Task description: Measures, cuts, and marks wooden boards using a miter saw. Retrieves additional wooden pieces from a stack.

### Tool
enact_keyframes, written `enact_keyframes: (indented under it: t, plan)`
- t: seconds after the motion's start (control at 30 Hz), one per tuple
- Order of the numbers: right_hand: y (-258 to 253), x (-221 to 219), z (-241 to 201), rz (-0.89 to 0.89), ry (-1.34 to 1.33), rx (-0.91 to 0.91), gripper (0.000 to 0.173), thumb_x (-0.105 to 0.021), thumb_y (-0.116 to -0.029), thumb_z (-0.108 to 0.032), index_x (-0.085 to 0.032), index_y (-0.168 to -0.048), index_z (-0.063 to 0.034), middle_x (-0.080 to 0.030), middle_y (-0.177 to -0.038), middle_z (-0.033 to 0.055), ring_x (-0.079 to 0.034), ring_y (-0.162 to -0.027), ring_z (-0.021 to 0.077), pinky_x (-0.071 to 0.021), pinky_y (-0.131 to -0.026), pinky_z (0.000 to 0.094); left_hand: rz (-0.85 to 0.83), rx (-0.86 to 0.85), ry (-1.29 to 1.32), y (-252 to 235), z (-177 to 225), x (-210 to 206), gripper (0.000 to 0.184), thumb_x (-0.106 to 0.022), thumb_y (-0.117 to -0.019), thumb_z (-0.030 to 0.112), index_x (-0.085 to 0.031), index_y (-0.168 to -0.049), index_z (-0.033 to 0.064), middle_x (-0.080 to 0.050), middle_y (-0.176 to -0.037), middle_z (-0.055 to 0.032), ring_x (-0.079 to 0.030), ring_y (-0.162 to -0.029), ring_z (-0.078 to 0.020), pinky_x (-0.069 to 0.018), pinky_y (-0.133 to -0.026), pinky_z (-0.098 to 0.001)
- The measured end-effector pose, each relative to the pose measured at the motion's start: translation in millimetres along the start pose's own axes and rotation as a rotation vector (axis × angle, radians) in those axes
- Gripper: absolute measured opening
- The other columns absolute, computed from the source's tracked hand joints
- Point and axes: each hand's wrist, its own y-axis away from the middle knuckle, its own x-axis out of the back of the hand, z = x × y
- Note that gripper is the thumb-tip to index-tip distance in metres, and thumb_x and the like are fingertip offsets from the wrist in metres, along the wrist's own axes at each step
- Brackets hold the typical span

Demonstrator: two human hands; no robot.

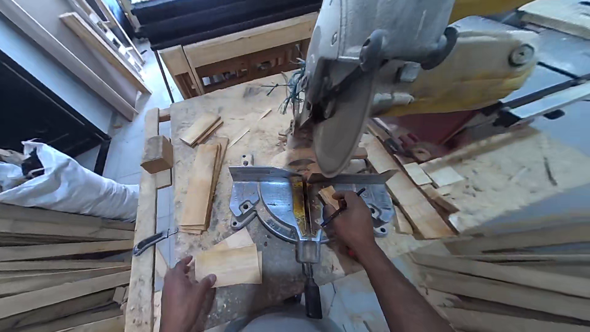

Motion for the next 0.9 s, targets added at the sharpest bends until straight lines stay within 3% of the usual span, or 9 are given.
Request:
enact_keyframes:
  t: [0.07, 0.17, 0.3, 0.37, 0.43, 0.5, 0.57, 0.7, 0.9]
  plan:
    - [2.6, 10.7, 4.4, 0.042, -0.005, 0.019, 0.032, -0.078, -0.0910, -0.023, -0.068, -0.118, -0.0081, -0.067, -0.103, 0.0148, -0.065, -0.094, 0.0339, -0.0550, -0.080, 0.0563, 0.012, -0.146, -0.210, -1.8, 10.1, -0.3, 0.091, -0.091, -0.0687, 0.042, -0.054, -0.145, 0.0084, -0.054, -0.140, -0.0262, -0.052, -0.129, -0.0460, -0.0444, -0.106, -0.0640]
    - [3.1, 28.4, 14.6, 0.129, -0.006, 0.044, 0.029, -0.077, -0.0911, -0.022, -0.069, -0.115, -0.0076, -0.069, -0.107, 0.0149, -0.066, -0.100, 0.0343, -0.0556, -0.085, 0.0572, -0.249, -0.386, -0.366, -34.3, 34.8, 3.6, 0.096, -0.090, -0.0689, 0.051, -0.053, -0.148, 0.0117, -0.050, -0.148, -0.0223, -0.047, -0.137, -0.0450, -0.0403, -0.110, -0.0663]
    - [-27.8, 48.8, 41.7, 0.059, 0.137, 0.011, 0.027, -0.071, -0.0930, -0.027, -0.071, -0.116, -0.0124, -0.070, -0.109, 0.0132, -0.066, -0.107, 0.0343, -0.0558, -0.090, 0.0571, -0.739, -0.428, -0.628, -84.3, 70.5, -14.3, 0.104, -0.091, -0.0672, 0.056, -0.046, -0.151, 0.0132, -0.059, -0.138, -0.0217, -0.058, -0.125, -0.0402, -0.0469, -0.104, -0.0632]
    - [-35.8, 58.6, 47.7, 0.023, 0.189, 0.030, 0.029, -0.069, -0.0953, -0.032, -0.070, -0.119, -0.0157, -0.069, -0.118, 0.0097, -0.066, -0.111, 0.0318, -0.0558, -0.092, 0.0551, -0.826, -0.396, -0.707, -91.0, 78.2, -21.7, 0.113, -0.093, -0.0642, 0.055, -0.040, -0.155, 0.0144, -0.057, -0.136, -0.0263, -0.058, -0.123, -0.0437, -0.0471, -0.102, -0.0652]
    - [-19.5, 71.8, 45.6, 0.078, 0.166, 0.070, 0.032, -0.066, -0.0982, -0.035, -0.070, -0.122, -0.0137, -0.067, -0.133, 0.0088, -0.063, -0.121, 0.0306, -0.0534, -0.101, 0.0538, -0.812, -0.387, -0.747, -86.5, 83.3, -24.3, 0.119, -0.095, -0.0616, 0.054, -0.037, -0.156, 0.0112, -0.056, -0.134, -0.0294, -0.058, -0.122, -0.0465, -0.0480, -0.101, -0.0657]
    - [18.3, 76.4, 46.5, 0.115, 0.138, 0.057, 0.037, -0.068, -0.0981, -0.039, -0.069, -0.121, -0.0107, -0.070, -0.118, 0.0121, -0.067, -0.110, 0.0332, -0.0561, -0.093, 0.0560, -0.802, -0.348, -0.738, -75.6, 86.9, -21.9, 0.127, -0.096, -0.0600, 0.052, -0.030, -0.160, 0.0105, -0.048, -0.143, -0.0314, -0.053, -0.128, -0.0478, -0.0465, -0.104, -0.0643]
    - [57.0, 64.8, 57.3, -0.018, 0.138, -0.016, 0.047, -0.071, -0.0932, -0.045, -0.068, -0.125, -0.0112, -0.068, -0.116, 0.0162, -0.066, -0.107, 0.0356, -0.0561, -0.090, 0.0571, -0.773, -0.311, -0.682, -56.6, 90.0, -16.0, 0.120, -0.098, -0.0592, 0.046, -0.037, -0.156, 0.0087, -0.045, -0.145, -0.0299, -0.054, -0.125, -0.0460, -0.0488, -0.102, -0.0625]
    - [83.7, 15.6, 91.6, -0.224, 0.229, 0.085, 0.068, -0.075, -0.0882, -0.050, -0.060, -0.141, -0.0093, -0.056, -0.143, 0.0217, -0.056, -0.130, 0.0411, -0.0471, -0.107, 0.0585, -0.687, -0.395, -0.740, -2.1, 84.0, -8.6, 0.101, -0.093, -0.0671, 0.037, -0.044, -0.149, 0.0046, -0.046, -0.147, -0.0261, -0.055, -0.126, -0.0449, -0.0507, -0.100, -0.0615]
    - [78.4, 6.0, 104.6, -0.086, 0.225, 0.225, 0.064, -0.074, -0.0852, -0.044, -0.063, -0.132, -0.0021, -0.066, -0.119, 0.0267, -0.063, -0.110, 0.0486, -0.0517, -0.094, 0.0651, -0.454, -0.659, -0.714, 39.6, 34.0, -26.9, 0.077, -0.083, -0.0748, 0.028, -0.051, -0.141, 0.0059, -0.060, -0.132, -0.0227, -0.058, -0.123, -0.0438, -0.0455, -0.102, -0.0610]
